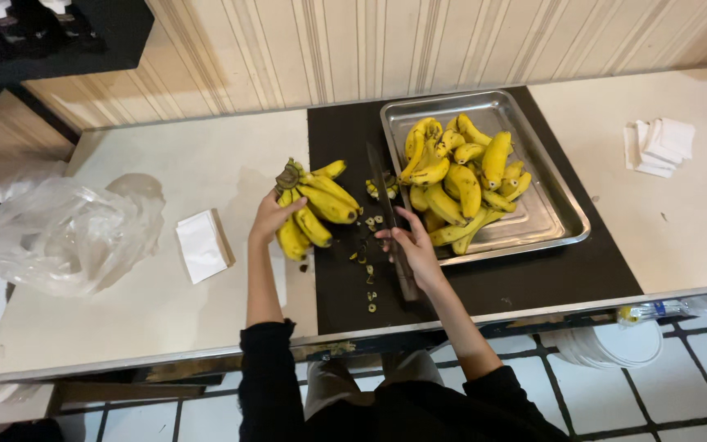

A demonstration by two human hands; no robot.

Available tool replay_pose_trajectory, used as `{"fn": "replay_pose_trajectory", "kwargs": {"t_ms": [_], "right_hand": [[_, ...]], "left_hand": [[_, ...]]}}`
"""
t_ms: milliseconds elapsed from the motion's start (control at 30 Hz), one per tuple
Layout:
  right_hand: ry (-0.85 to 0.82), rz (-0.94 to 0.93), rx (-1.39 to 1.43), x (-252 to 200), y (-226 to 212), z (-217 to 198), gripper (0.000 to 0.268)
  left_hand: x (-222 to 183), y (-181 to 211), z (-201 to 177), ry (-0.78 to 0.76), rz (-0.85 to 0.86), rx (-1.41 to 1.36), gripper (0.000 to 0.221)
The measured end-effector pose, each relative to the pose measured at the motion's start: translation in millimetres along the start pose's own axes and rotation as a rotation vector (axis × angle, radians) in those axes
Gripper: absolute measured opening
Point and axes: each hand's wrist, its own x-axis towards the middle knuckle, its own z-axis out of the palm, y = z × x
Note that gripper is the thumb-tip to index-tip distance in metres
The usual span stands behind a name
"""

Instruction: The person uses a knife to trim the ends of bananas from bunches, moving the trimmed bananas onto a metal tray and discarding the scraps.

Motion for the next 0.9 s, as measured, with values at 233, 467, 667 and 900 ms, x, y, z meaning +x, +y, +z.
{"fn": "replay_pose_trajectory", "kwargs": {"t_ms": [233, 467, 667, 900], "right_hand": [[-0.071, 0.097, 0.178, 4, -5, 5, 0.047], [-0.231, 0.170, 0.198, 19, -21, 29, 0.048], [-0.373, 0.041, -0.757, 39, -65, 54, 0.051], [-0.544, -0.014, -1.079, 49, -74, 67, 0.053]], "left_hand": [[10, 41, -21, -0.479, 0.014, 0.106, 0.081], [29, 49, 1, -0.627, 0.099, 0.482, 0.080], [29, 21, 2, -0.340, 0.166, 0.512, 0.073], [11, -12, 7, -0.152, 0.192, 0.518, 0.049]]}}
